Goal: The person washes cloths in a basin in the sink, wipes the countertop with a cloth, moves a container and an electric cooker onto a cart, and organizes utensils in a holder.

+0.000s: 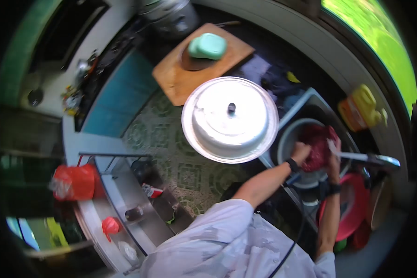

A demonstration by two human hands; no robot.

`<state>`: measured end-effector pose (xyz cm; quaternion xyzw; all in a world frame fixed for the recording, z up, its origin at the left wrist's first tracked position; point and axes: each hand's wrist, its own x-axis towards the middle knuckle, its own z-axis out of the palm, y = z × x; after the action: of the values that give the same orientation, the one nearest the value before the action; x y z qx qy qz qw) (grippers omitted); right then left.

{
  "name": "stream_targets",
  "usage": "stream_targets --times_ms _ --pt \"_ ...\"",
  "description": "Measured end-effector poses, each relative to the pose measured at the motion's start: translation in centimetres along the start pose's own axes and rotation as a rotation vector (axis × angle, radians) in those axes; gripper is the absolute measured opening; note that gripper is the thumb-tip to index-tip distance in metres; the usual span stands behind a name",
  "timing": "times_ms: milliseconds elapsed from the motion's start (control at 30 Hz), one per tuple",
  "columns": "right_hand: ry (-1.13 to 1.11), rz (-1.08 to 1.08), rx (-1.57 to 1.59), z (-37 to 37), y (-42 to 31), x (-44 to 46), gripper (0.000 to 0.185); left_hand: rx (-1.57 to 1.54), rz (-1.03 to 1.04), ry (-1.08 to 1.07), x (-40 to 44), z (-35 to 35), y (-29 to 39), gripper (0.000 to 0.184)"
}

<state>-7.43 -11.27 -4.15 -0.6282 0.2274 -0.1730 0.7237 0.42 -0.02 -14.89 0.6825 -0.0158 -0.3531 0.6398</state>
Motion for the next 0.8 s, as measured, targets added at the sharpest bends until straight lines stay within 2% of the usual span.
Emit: stream_targets --times_ms 33,67,100,133,200,300,367,400,433,467,500,533,567,600,633,667,700,733,767,800 --pt "0.118 0.076 -0.151 -1.7 1.7 0.2 0.039 0.040 0.076 0.087 -0.9 -0.6 2.3 0.026" --pt "0.360 -0.085 -0.619 -4.4 6.6 0.6 0.036 0.052 0.063 0.044 -1.5 -1.4 3.9 0.032" --pt "0.248 -0.022 -0.691 -6.3 7.6 1.1 0.036 0.069 0.074 0.008 -1.3 -2.0 4.6 0.039" --pt "0.380 0.112 -0.911 -6.2 8.3 1.0 0.037 0.217 -0.052 -0.061 -1.3 -3.0 5.4 0.036" --pt "0.265 0.277 -1.034 -5.8 8.8 1.0 0.043 0.178 -0.339 -0.126 -1.5 -3.4 5.0 0.030" --pt "0.258 0.242 -1.080 -2.0 12.7 0.8 0.044 0.181 -0.543 -0.272 -1.0 -4.6 0.9 0.054" --pt "0.074 -0.057 -1.388 -0.4 15.1 -0.5 0.046 0.103 -0.595 -0.303 -0.8 -4.6 -1.8 0.059" --pt "-0.083 0.171 -1.299 -0.1 15.6 0.4 0.039 0.019 -0.640 -0.326 -0.8 -4.7 -2.4 0.064" --pt "-0.168 0.171 -1.083 -1.2 19.3 1.1 0.030 -0.045 -0.671 -0.360 -1.6 -4.5 -0.6 0.067" --pt "-0.204 0.175 -0.731 -1.0 18.9 0.7 0.023 -0.108 -0.705 -0.393 -2.7 -4.3 1.3 0.069" --pt "-0.174 0.850 -0.318 1.5 9.9 0.2 0.022 -0.221 -0.722 -0.418 -2.3 -4.2 0.0 0.067" --pt "-0.310 0.870 -0.068 0.8 10.1 0.0 0.018 -0.374 -0.715 -0.458 -1.6 -3.5 -2.6 0.065" --pt "-0.241 0.712 0.121 1.1 10.9 -0.4 0.023 -0.523 -0.687 -0.498 -0.4 -3.4 -4.3 0.065" --pt "-0.121 0.505 0.245 3.0 8.3 -1.1 0.026 -0.605 -0.670 -0.503 0.1 -3.5 -4.7 0.067" --pt "-0.106 0.548 0.344 5.4 1.7 -2.2 0.027 -0.571 -0.715 -0.336 -1.5 -3.3 -1.6 0.065" --pt "-0.113 0.442 0.273 4.8 2.5 -2.1 0.025 -0.583 -0.560 -0.336 -0.9 -3.0 -2.5 0.066" --pt "-0.040 0.445 0.264 5.7 0.1 -2.7 0.025 -0.597 -0.406 -0.330 -0.1 -2.7 -3.5 0.068" --pt "-0.057 0.406 0.221 7.1 -3.0 -3.2 0.026 -0.694 -0.478 -0.243 1.6 -2.0 -4.9 0.059" --pt "-0.093 0.367 0.215 7.7 -4.2 -3.3 0.024 -0.207 -0.221 -0.226 4.1 -1.2 -8.1 0.052" --pt "-0.124 0.333 0.207 8.1 -4.7 -3.6 0.023 0.031 -0.089 -0.221 4.6 -0.9 -8.8 0.049"
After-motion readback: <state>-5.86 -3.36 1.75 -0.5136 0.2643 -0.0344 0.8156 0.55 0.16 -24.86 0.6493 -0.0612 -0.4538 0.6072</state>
